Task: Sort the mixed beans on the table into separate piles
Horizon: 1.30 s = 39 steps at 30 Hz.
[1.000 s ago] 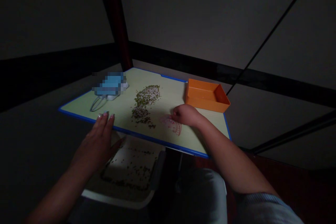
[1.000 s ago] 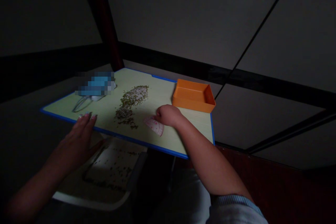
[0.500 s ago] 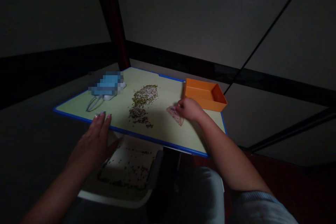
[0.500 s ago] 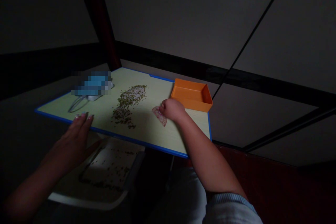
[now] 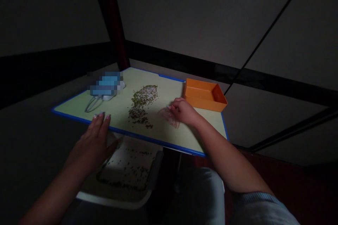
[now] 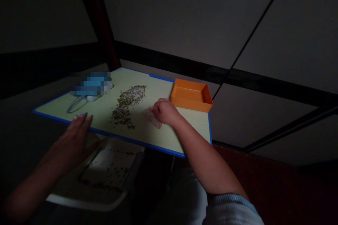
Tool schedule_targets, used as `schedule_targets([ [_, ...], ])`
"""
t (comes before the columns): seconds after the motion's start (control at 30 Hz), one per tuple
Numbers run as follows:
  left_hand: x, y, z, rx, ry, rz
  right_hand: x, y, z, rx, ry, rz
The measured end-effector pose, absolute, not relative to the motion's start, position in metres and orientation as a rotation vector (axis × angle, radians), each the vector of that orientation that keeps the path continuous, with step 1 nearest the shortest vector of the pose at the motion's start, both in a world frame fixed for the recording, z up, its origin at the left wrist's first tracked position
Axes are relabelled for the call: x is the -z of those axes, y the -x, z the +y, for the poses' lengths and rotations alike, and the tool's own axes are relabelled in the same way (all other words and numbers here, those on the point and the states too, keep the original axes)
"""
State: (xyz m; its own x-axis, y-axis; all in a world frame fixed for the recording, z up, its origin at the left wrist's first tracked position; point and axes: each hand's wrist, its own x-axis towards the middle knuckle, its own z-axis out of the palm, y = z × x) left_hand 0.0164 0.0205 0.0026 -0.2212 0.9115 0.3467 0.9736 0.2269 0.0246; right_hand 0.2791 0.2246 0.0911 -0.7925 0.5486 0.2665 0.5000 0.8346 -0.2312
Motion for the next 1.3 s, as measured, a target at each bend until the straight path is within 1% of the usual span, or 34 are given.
schedule_targets([
  [0.13, -0.004, -0.017, 0.02, 0.345, 1.777, -2.231, -0.082, -0.271, 0.217, -0.202, 0.788, -2.735],
  [0.37, -0.002, -0.016, 0.022, 0.355, 1.781, -2.208, -0.089, -0.274, 0.219, -0.044, 1.109, -2.733],
  [0.57, -0.003, -0.018, 0.021, 0.349, 1.762, -2.229, -0.095, -0.282, 0.228, -0.011, 1.288, -2.654],
  [0.7, -0.004, -0.019, 0.021, 0.354, 1.782, -2.194, -0.092, -0.277, 0.222, 0.014, 1.252, -2.603],
  [0.97, -0.001, -0.019, 0.022, 0.369, 1.755, -2.208, -0.084, -0.252, 0.199, 0.176, 1.039, -2.634],
  [1.3, 0.004, -0.02, 0.022, 0.431, 1.764, -2.112, -0.081, -0.227, 0.194, 0.234, 1.031, -2.709],
])
